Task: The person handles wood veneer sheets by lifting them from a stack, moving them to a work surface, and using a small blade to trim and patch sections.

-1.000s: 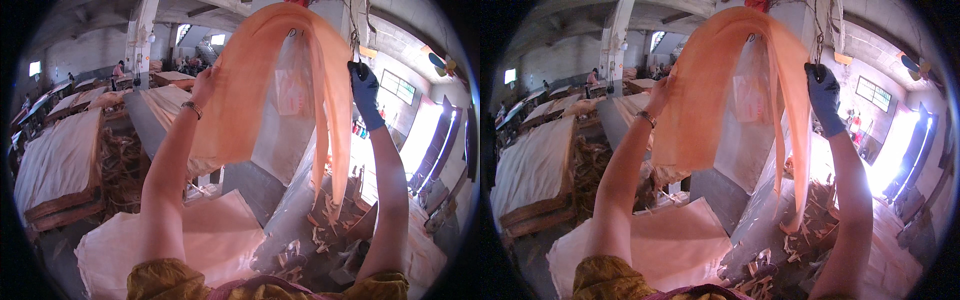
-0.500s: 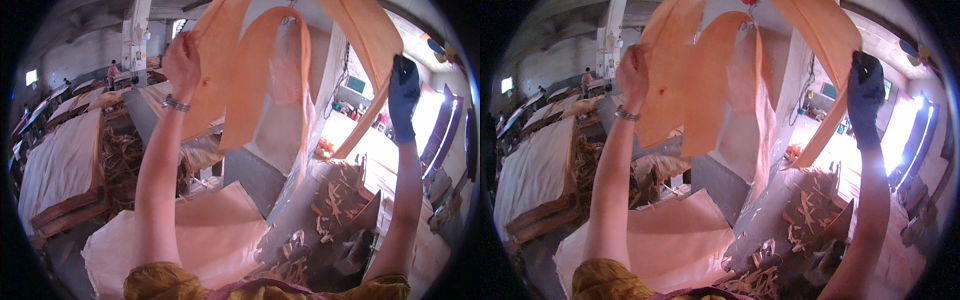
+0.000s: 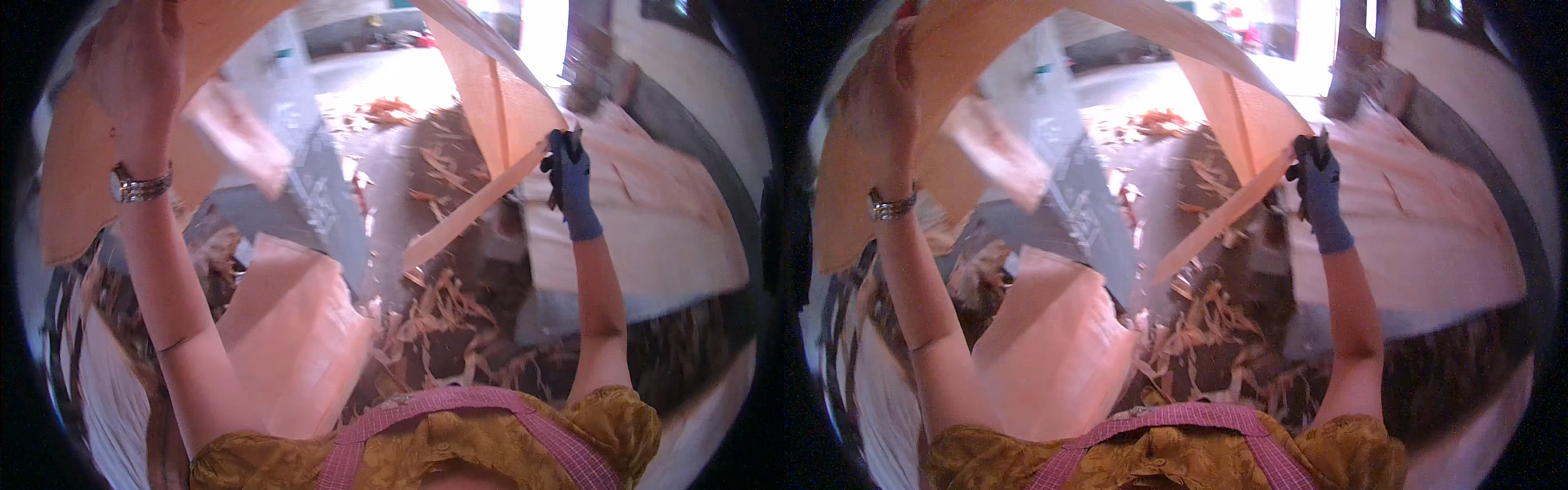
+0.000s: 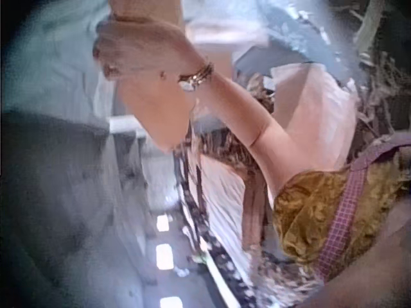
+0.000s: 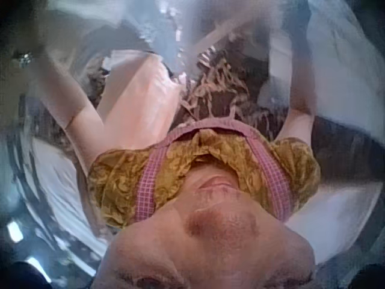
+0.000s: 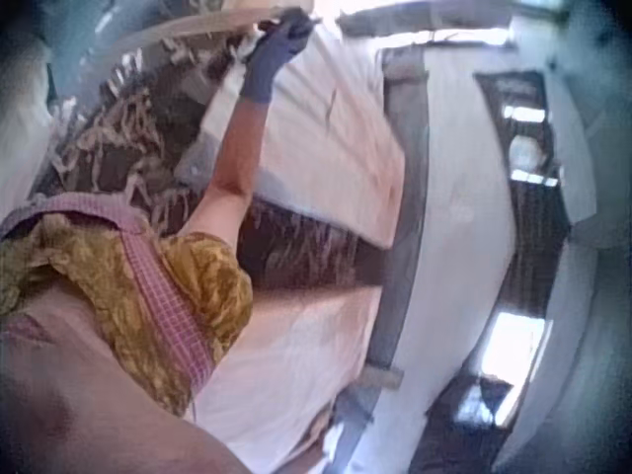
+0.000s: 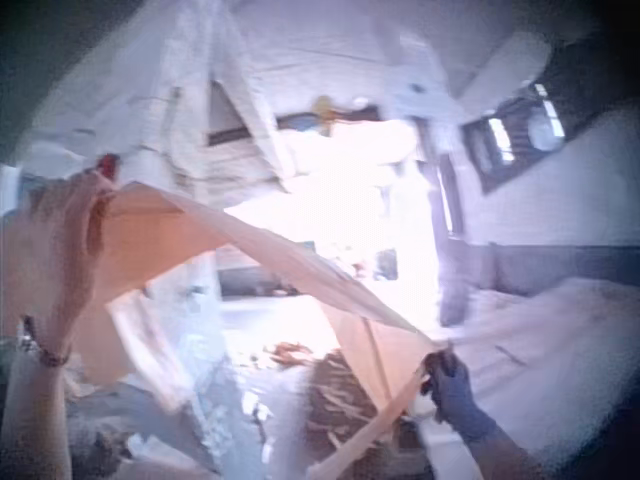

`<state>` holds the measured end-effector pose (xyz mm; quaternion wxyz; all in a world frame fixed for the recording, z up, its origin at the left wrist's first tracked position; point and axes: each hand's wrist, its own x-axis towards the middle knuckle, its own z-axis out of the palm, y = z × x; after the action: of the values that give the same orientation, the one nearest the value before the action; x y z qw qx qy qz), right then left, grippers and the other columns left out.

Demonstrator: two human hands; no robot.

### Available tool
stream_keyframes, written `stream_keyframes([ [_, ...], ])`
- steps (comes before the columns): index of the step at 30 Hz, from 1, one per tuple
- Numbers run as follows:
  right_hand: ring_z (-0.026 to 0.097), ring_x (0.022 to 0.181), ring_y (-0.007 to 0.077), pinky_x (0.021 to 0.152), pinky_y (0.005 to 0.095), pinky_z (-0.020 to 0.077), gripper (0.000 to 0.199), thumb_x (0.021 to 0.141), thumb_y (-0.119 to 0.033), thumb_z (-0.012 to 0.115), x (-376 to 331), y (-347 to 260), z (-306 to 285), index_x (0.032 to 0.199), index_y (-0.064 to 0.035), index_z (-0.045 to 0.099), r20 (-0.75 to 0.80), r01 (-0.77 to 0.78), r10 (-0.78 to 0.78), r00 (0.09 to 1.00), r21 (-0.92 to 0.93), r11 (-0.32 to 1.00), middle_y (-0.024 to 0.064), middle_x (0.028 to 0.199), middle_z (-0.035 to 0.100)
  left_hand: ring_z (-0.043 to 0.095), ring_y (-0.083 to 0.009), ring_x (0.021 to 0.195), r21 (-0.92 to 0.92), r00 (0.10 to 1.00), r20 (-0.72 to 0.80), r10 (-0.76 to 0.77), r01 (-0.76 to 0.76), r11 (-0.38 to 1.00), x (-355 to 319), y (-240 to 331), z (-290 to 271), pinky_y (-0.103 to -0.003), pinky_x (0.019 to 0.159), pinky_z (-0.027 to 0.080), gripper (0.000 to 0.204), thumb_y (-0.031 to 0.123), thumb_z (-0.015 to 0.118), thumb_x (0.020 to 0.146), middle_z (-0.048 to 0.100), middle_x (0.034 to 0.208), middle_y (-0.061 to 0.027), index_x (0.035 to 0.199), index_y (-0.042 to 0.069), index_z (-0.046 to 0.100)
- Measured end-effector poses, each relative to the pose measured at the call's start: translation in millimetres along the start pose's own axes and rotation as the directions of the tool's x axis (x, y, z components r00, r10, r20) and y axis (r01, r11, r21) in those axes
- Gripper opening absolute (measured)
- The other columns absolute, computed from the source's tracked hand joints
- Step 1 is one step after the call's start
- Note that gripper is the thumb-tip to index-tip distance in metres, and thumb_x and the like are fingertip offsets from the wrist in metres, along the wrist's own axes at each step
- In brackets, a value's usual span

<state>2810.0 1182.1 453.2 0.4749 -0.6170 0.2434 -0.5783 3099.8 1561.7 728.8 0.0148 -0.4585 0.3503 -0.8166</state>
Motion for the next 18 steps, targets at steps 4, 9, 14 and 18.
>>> stream_keyframes([
  [4, 0.051, 0.046, 0.0059, 0.039, 0.0204, 0.0340, 0.022, 0.095, -0.032, 0.062, -56, 1, -185, 0.098, -0.0093, 0.063, -0.103, -0.187, 0.191, 0.976, 0.041, 0.981, 0.0004, 0.065, 0.060, 0.069, -0.0260, 0.078, -0.273, 0.986, -0.140, 0.086, -0.122, 0.954, 112, 106, -15, -0.037, 0.067, 0.054, 0.020, 0.027, 0.059, 0.095, 0.072, 0.090, -0.0063, 0.110, 0.017, 0.066],
  [9, 0.053, 0.051, 0.0105, 0.047, 0.0248, 0.0428, 0.018, 0.097, -0.023, 0.058, -103, -23, -406, 0.101, -0.0058, 0.063, -0.207, -0.154, 0.126, 0.970, -0.123, 0.980, 0.0035, 0.071, 0.062, 0.070, -0.0183, 0.078, -0.332, 0.998, -0.057, 0.006, -0.025, 0.943, 223, 276, -89, -0.033, 0.068, 0.054, 0.016, 0.027, 0.054, 0.097, 0.071, 0.089, -0.0028, 0.100, 0.016, 0.065],
  [14, 0.058, 0.058, 0.0133, 0.055, 0.0297, 0.0485, 0.021, 0.096, -0.021, 0.057, -137, -46, -591, 0.104, -0.0024, 0.061, -0.307, -0.151, -0.018, 0.952, -0.516, 0.844, 0.0072, 0.075, 0.062, 0.069, -0.0251, 0.077, -0.537, 0.991, 0.043, 0.130, -0.087, 0.839, 313, 399, -167, -0.037, 0.067, 0.053, 0.013, 0.024, 0.055, 0.095, 0.069, 0.087, -0.0058, 0.096, 0.014, 0.063],
  [18, 0.066, 0.082, 0.0304, 0.070, 0.0415, 0.0515, 0.025, 0.091, -0.020, 0.058, -155, -31, -752, 0.111, -0.0052, 0.060, -0.331, -0.250, -0.122, 0.936, -0.866, 0.432, 0.0172, 0.093, 0.066, 0.064, -0.0264, 0.076, -0.738, 0.982, 0.086, 0.166, -0.049, 0.673, 341, 573, -212, -0.042, 0.071, 0.047, 0.010, 0.017, 0.055, 0.093, 0.065, 0.077, -0.0073, 0.092, 0.010, 0.062],
])
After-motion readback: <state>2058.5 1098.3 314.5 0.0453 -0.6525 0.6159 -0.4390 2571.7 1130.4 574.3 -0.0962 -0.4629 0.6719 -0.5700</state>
